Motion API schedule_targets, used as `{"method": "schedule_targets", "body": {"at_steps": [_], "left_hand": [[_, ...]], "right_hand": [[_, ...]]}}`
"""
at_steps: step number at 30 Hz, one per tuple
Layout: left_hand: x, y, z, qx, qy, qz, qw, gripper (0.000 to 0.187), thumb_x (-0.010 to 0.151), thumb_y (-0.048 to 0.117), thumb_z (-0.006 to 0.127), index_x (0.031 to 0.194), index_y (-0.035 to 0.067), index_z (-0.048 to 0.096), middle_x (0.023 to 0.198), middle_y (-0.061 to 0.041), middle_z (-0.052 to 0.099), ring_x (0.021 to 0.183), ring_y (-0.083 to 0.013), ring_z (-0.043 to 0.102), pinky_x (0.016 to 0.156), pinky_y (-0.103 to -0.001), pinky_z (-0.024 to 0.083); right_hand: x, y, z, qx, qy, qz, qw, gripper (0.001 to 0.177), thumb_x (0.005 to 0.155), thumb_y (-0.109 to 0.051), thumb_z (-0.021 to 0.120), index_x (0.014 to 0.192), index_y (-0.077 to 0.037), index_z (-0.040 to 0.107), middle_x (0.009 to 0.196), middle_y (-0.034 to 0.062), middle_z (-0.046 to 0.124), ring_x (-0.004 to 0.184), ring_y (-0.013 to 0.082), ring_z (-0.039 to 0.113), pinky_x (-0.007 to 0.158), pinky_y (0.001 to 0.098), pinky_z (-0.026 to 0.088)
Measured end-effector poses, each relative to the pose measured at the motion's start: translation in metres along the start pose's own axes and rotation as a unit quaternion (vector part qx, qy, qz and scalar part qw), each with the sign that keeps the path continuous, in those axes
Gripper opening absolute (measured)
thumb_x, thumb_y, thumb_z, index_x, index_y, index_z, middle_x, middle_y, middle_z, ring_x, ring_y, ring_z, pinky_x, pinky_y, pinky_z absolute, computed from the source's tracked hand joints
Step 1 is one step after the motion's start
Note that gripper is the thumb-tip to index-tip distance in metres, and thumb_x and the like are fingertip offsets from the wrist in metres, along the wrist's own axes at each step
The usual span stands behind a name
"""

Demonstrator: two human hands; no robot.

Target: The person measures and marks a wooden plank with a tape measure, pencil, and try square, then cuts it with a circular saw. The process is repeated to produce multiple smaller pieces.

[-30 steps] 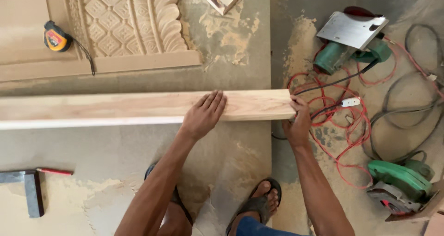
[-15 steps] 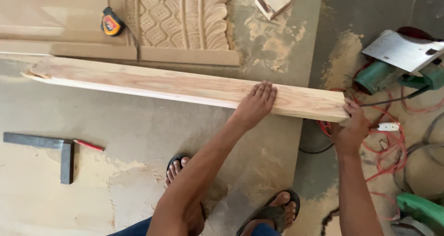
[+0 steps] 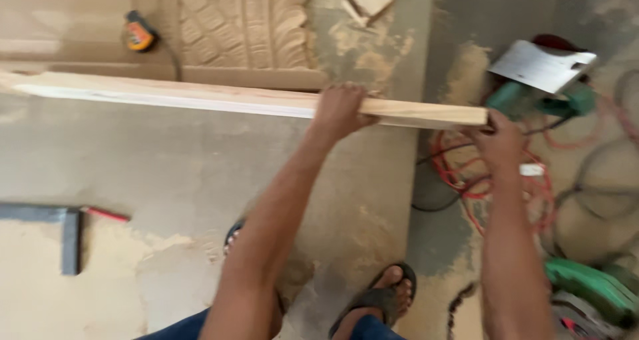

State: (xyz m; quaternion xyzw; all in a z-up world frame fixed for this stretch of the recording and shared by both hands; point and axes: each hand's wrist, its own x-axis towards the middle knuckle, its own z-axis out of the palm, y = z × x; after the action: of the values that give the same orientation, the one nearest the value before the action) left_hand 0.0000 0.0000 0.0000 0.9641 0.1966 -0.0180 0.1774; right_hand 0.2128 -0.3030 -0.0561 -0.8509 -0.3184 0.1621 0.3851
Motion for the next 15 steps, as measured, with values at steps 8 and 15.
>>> {"method": "schedule_targets", "body": {"at_steps": [8, 15], "left_hand": [[-0.01, -0.004, 0.006, 0.055, 0.008, 0.029, 0.998, 0.072, 0.081, 0.066, 0.072, 0.118, 0.005, 0.065, 0.11, -0.016, 0.068, 0.106, -0.0355, 0.065, 0.09, -0.051, 0.05], [-0.023, -0.024, -0.017, 0.091, -0.049, 0.039, 0.994, 0.057, 0.09, 0.062, 0.073, 0.1, 0.006, 0.069, 0.097, -0.014, 0.071, 0.094, -0.0333, 0.069, 0.081, -0.048, 0.054]], "right_hand": [[-0.014, -0.013, 0.022, 0.1, 0.065, -0.013, 0.993, 0.029, 0.092, -0.005, 0.074, 0.121, -0.003, 0.07, 0.101, 0.0049, 0.074, 0.092, 0.0121, 0.07, 0.08, 0.0293, 0.056], [-0.059, 0.005, 0.017, 0.123, 0.118, 0.057, 0.984, 0.032, 0.096, -0.014, 0.076, 0.124, -0.003, 0.067, 0.097, 0.0048, 0.073, 0.085, 0.0116, 0.069, 0.074, 0.026, 0.056]]}}
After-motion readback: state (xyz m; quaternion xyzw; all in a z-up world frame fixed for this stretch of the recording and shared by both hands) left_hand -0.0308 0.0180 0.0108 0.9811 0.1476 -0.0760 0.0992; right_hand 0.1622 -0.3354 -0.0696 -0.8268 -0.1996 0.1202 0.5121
